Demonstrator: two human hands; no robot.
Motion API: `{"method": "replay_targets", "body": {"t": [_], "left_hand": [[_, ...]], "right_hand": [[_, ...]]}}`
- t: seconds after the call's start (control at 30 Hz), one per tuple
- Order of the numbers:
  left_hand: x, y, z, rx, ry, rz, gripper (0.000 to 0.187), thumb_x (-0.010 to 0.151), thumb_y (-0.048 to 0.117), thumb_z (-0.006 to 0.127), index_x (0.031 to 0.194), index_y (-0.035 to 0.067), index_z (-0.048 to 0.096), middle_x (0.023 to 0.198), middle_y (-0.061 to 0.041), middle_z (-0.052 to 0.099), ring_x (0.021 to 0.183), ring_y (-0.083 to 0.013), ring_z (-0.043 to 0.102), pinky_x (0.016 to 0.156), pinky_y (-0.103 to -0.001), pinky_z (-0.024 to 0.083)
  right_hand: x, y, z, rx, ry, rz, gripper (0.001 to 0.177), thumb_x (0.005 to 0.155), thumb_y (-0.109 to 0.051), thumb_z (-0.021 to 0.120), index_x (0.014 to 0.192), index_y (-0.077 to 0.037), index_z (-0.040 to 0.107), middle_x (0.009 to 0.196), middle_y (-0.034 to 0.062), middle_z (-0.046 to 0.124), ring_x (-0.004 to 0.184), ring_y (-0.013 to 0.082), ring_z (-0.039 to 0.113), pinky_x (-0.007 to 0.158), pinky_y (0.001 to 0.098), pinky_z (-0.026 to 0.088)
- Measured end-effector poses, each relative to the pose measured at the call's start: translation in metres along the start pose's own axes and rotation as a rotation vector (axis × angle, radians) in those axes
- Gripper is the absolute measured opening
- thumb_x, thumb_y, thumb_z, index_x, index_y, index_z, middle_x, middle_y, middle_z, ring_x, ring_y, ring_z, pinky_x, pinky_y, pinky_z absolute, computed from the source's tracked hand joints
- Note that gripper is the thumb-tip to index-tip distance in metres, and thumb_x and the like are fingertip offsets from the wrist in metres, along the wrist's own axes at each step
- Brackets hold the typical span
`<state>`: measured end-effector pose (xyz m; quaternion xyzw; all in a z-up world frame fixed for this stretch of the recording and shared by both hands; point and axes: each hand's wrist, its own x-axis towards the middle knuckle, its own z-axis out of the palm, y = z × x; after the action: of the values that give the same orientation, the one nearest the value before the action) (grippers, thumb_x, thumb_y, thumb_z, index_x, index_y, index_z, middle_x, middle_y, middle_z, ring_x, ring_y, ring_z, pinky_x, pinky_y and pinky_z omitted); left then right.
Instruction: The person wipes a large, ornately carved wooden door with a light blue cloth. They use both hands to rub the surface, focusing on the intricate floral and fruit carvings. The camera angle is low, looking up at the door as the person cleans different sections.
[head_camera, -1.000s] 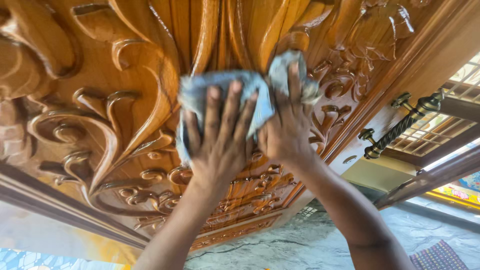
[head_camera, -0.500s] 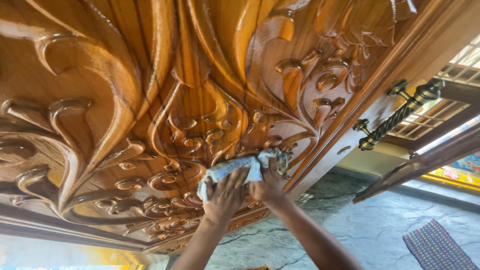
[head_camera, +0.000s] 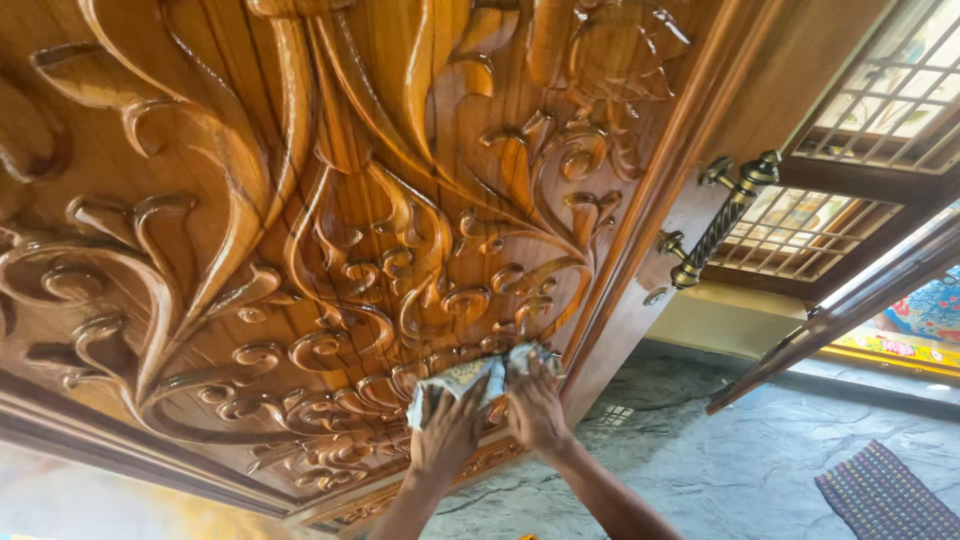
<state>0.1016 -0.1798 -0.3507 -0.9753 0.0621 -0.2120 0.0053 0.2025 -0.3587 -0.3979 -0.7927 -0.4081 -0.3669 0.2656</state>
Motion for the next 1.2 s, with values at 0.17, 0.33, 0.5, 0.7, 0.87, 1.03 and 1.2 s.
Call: {"method": "replay_targets", "body": {"t": [0.17, 0.33, 0.5, 0.7, 0.87, 1.03, 1.2], "left_hand": [[0.049, 0.014, -0.121, -0.009, 0.089, 0.014, 0.066, 0.1, 0.057, 0.037, 0.158, 0.027, 0.024, 0.151, -0.002, 0.048, 0.127, -0.0292, 0.054, 0.109, -0.076, 0.02], [0.122, 0.023, -0.27, 0.148, 0.47, 0.007, 0.059, 0.107, 0.052, 0.047, 0.162, 0.033, 0.037, 0.148, -0.002, 0.054, 0.133, -0.0281, 0.051, 0.116, -0.077, 0.019], [0.199, 0.011, -0.345, 0.168, 0.595, -0.07, 0.068, 0.116, 0.059, 0.053, 0.169, 0.028, 0.022, 0.177, -0.01, 0.021, 0.159, -0.0457, 0.023, 0.126, -0.071, 0.01], [0.214, 0.023, -0.288, 0.341, 0.605, -0.069, 0.068, 0.116, 0.063, 0.046, 0.169, 0.031, 0.017, 0.177, -0.001, 0.012, 0.161, -0.0394, 0.014, 0.124, -0.075, 0.003], [0.212, 0.039, -0.212, 0.515, 0.626, -0.082, 0.068, 0.115, 0.068, 0.042, 0.171, 0.036, 0.018, 0.177, 0.005, 0.018, 0.156, -0.0312, 0.024, 0.121, -0.072, -0.002], [0.197, 0.059, -0.148, 0.487, 0.561, -0.031, 0.067, 0.109, 0.062, 0.045, 0.169, 0.042, 0.022, 0.172, 0.01, 0.027, 0.147, -0.0241, 0.033, 0.117, -0.069, 0.011], [0.177, 0.076, -0.067, -0.006, -0.05, 0.018, 0.062, 0.116, 0.046, 0.037, 0.176, 0.031, 0.031, 0.156, 0.0, 0.041, 0.11, -0.0371, 0.055, 0.114, -0.069, 0.022]], "right_hand": [[0.131, -0.003, -0.087, 0.102, 0.528, -0.211, 0.061, 0.104, -0.012, 0.059, 0.161, -0.016, 0.037, 0.172, 0.0135, 0.024, 0.165, 0.0316, 0.016, 0.137, 0.054, 0.013], [0.273, -0.023, -0.212, -0.011, 0.594, -0.121, 0.06, 0.104, -0.018, 0.058, 0.158, 0.0, 0.038, 0.164, 0.0233, 0.035, 0.159, 0.0413, 0.027, 0.13, 0.0556, 0.017], [0.37, 0.001, -0.25, -0.206, 0.394, 0.023, 0.064, 0.112, -0.029, 0.054, 0.164, -0.006, 0.027, 0.17, 0.0187, 0.031, 0.159, 0.0375, 0.02, 0.134, 0.0532, 0.017], [0.356, 0.033, -0.227, -0.304, 0.352, 0.085, 0.061, 0.113, -0.042, 0.048, 0.165, -0.018, 0.027, 0.17, 0.0224, 0.019, 0.161, 0.0413, 0.01, 0.131, 0.0569, 0.01], [0.313, 0.05, -0.201, -0.312, 0.386, 0.129, 0.064, 0.11, -0.037, 0.041, 0.168, -0.015, 0.026, 0.174, 0.0205, 0.024, 0.16, 0.0429, 0.009, 0.133, 0.0612, 0.009], [0.269, 0.066, -0.185, -0.225, 0.343, 0.069, 0.067, 0.108, -0.036, 0.04, 0.166, -0.006, 0.024, 0.167, 0.0239, 0.029, 0.16, 0.0513, 0.006, 0.13, 0.0623, 0.013], [0.213, 0.093, -0.145, -0.177, 0.328, 0.046, 0.064, 0.107, -0.033, 0.034, 0.164, -0.006, 0.025, 0.163, 0.0271, 0.03, 0.16, 0.0539, 0.011, 0.132, 0.0674, 0.015]]}}
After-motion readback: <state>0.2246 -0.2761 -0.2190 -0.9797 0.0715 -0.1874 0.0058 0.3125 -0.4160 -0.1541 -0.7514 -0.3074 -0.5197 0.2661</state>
